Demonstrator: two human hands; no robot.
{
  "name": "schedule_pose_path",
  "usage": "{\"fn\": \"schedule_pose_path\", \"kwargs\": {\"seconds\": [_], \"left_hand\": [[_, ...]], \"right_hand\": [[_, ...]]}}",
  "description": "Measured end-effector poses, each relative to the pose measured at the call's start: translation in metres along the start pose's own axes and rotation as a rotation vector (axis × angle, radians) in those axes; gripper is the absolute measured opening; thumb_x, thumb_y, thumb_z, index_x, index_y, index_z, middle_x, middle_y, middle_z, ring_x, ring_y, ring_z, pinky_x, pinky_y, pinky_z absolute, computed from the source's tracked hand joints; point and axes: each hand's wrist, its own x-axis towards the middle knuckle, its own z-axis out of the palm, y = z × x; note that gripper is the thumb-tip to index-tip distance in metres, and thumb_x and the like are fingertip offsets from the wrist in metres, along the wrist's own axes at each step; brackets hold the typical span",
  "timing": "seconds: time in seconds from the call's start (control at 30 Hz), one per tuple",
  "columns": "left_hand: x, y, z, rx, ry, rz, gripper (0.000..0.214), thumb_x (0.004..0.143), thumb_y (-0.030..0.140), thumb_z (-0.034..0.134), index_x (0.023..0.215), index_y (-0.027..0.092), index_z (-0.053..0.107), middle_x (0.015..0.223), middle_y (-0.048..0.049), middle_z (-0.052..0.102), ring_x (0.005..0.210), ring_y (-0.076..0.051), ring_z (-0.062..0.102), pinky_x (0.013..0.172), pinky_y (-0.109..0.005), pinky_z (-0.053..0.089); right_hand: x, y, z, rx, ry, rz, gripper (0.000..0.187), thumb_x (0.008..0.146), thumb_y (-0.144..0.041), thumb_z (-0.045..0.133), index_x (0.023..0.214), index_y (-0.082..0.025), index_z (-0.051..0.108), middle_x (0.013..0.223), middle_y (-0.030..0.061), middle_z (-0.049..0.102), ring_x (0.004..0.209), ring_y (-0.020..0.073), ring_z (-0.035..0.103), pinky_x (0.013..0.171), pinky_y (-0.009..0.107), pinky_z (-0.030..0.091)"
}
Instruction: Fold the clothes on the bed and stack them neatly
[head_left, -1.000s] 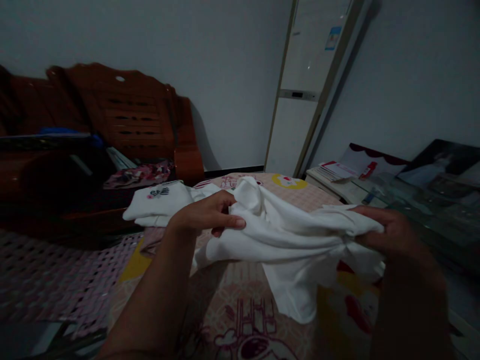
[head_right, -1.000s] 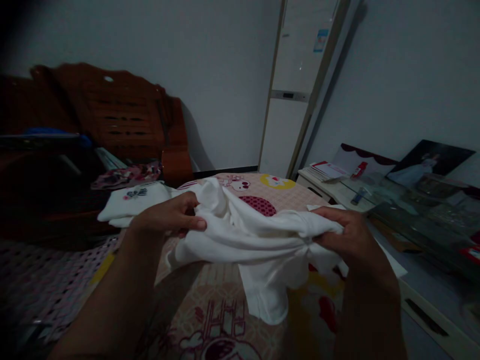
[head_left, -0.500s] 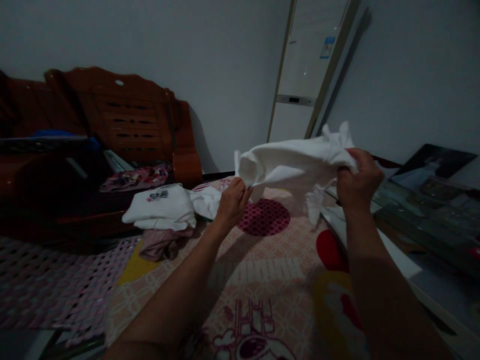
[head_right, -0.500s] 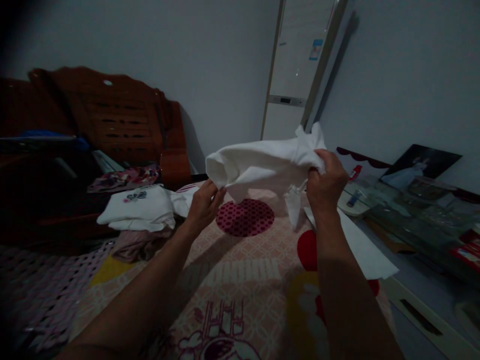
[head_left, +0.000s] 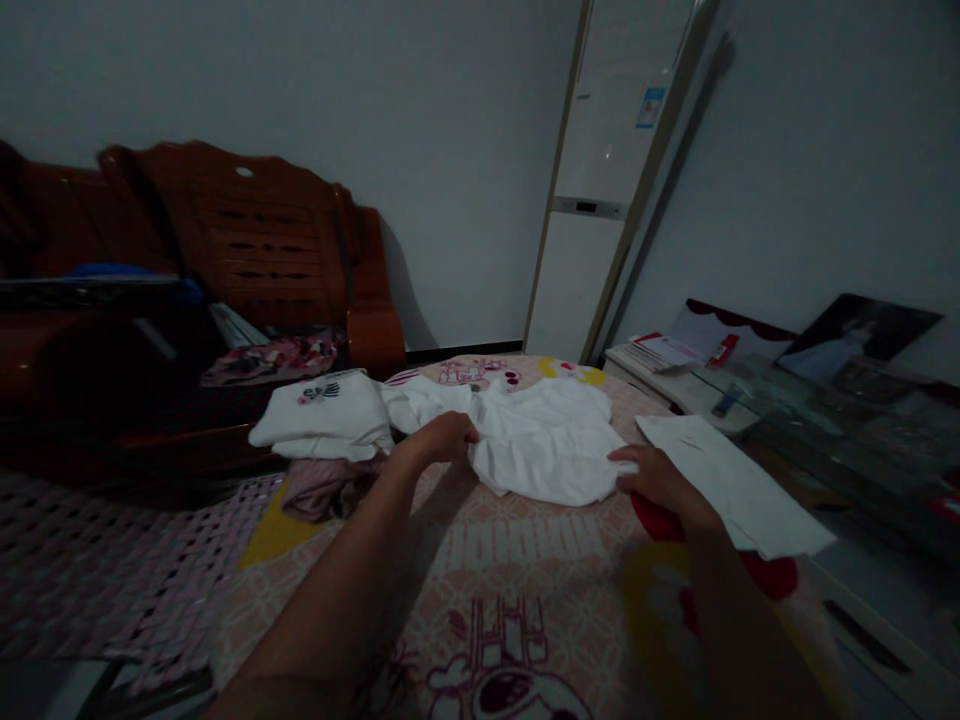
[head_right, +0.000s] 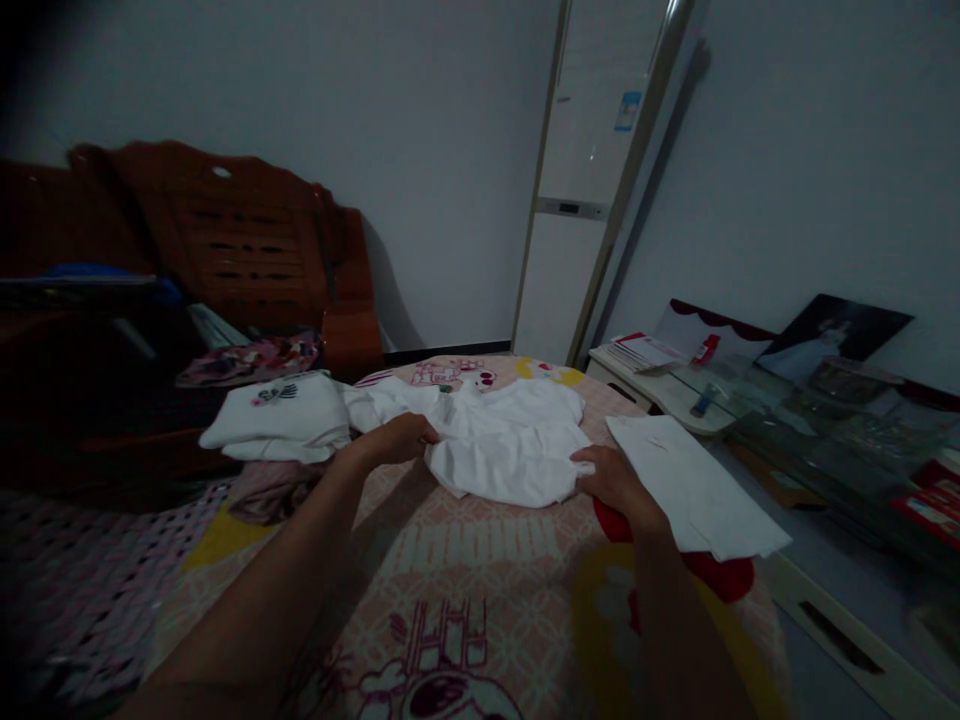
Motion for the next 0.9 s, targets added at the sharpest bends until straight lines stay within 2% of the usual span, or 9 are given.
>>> {"fn": "schedule_pose_path", "kwargs": {"seconds": [0.13, 0.23, 0.33, 0.4, 0.53, 0.67, 0.73, 0.83, 0.9], "left_hand": [[-0.001, 0.005, -0.006, -0.027, -0.05, 0.029, 0.041, 0.065, 0.004, 0.052, 0.093, 0.019, 0.078, 0.087, -0.0063, 0.077, 0.078, -0.019, 0.069, 0.073, -0.025, 0.049], [-0.002, 0.011, -0.009, -0.101, -0.023, 0.01, 0.036, 0.081, 0.016, 0.048, 0.104, 0.016, 0.075, 0.094, -0.0085, 0.076, 0.073, -0.016, 0.068, 0.071, -0.025, 0.049], [0.0, 0.016, -0.003, -0.082, -0.075, 0.037, 0.033, 0.082, 0.029, 0.059, 0.108, 0.014, 0.074, 0.097, -0.0104, 0.076, 0.08, -0.019, 0.069, 0.074, -0.025, 0.049], [0.003, 0.019, 0.004, -0.052, -0.08, 0.046, 0.036, 0.074, 0.026, 0.067, 0.108, 0.016, 0.075, 0.098, -0.0095, 0.075, 0.087, -0.021, 0.069, 0.077, -0.025, 0.048], [0.006, 0.023, 0.007, -0.184, -0.036, 0.081, 0.039, 0.072, 0.017, 0.064, 0.109, 0.018, 0.075, 0.094, -0.0056, 0.075, 0.085, -0.018, 0.066, 0.076, -0.025, 0.048], [-0.007, 0.031, -0.015, -0.542, -0.135, 0.16, 0.04, 0.077, 0.029, 0.066, 0.114, 0.016, 0.073, 0.094, -0.0053, 0.074, 0.078, -0.015, 0.062, 0.069, -0.023, 0.048], [-0.017, 0.037, -0.03, -0.629, -0.221, 0.184, 0.04, 0.078, 0.034, 0.068, 0.114, 0.017, 0.074, 0.09, -0.0046, 0.073, 0.075, -0.014, 0.061, 0.066, -0.022, 0.047], [-0.031, 0.04, -0.046, -0.65, -0.307, 0.19, 0.033, 0.077, 0.037, 0.071, 0.103, 0.017, 0.078, 0.076, -0.0031, 0.071, 0.066, -0.012, 0.057, 0.059, -0.02, 0.043], [-0.035, 0.039, -0.05, -0.665, -0.34, 0.187, 0.029, 0.075, 0.039, 0.074, 0.091, 0.016, 0.08, 0.067, -0.0027, 0.069, 0.058, -0.01, 0.053, 0.054, -0.019, 0.039]], "right_hand": [[-0.005, -0.005, 0.0, 0.058, 0.038, 0.02, 0.051, 0.073, -0.031, 0.075, 0.121, -0.016, 0.07, 0.127, 0.0151, 0.067, 0.116, 0.0294, 0.064, 0.103, 0.04, 0.045], [-0.001, -0.004, 0.002, 0.031, 0.117, 0.159, 0.047, 0.08, -0.038, 0.069, 0.119, -0.011, 0.07, 0.117, 0.0174, 0.071, 0.106, 0.0294, 0.068, 0.096, 0.04, 0.049], [0.003, 0.001, 0.01, 0.009, 0.143, 0.212, 0.039, 0.078, -0.028, 0.068, 0.114, -0.012, 0.072, 0.102, 0.0143, 0.075, 0.095, 0.0263, 0.071, 0.087, 0.036, 0.052], [0.004, 0.003, 0.014, 0.051, 0.154, 0.19, 0.036, 0.074, -0.017, 0.065, 0.109, -0.014, 0.074, 0.098, 0.0114, 0.076, 0.092, 0.0235, 0.071, 0.084, 0.033, 0.053], [0.002, 0.003, 0.012, 0.278, 0.251, 0.197, 0.034, 0.066, -0.01, 0.059, 0.094, -0.015, 0.076, 0.085, 0.0092, 0.075, 0.083, 0.0234, 0.07, 0.078, 0.034, 0.054], [-0.007, 0.003, -0.005, 0.779, 0.281, 0.174, 0.031, 0.063, -0.024, 0.07, 0.093, -0.017, 0.073, 0.085, 0.0069, 0.074, 0.077, 0.0226, 0.068, 0.069, 0.033, 0.053], [-0.014, 0.004, -0.015, 0.956, 0.271, 0.178, 0.032, 0.061, -0.027, 0.072, 0.092, -0.019, 0.072, 0.084, 0.005, 0.074, 0.07, 0.0198, 0.066, 0.063, 0.03, 0.051], [-0.026, 0.008, -0.028, 1.022, 0.23, 0.177, 0.027, 0.059, -0.027, 0.073, 0.085, -0.02, 0.071, 0.077, 0.0032, 0.071, 0.063, 0.0174, 0.062, 0.058, 0.028, 0.047], [-0.033, 0.009, -0.034, 1.006, 0.132, 0.161, 0.026, 0.058, -0.029, 0.075, 0.081, -0.019, 0.07, 0.075, 0.0034, 0.07, 0.061, 0.017, 0.061, 0.056, 0.027, 0.045]]}}
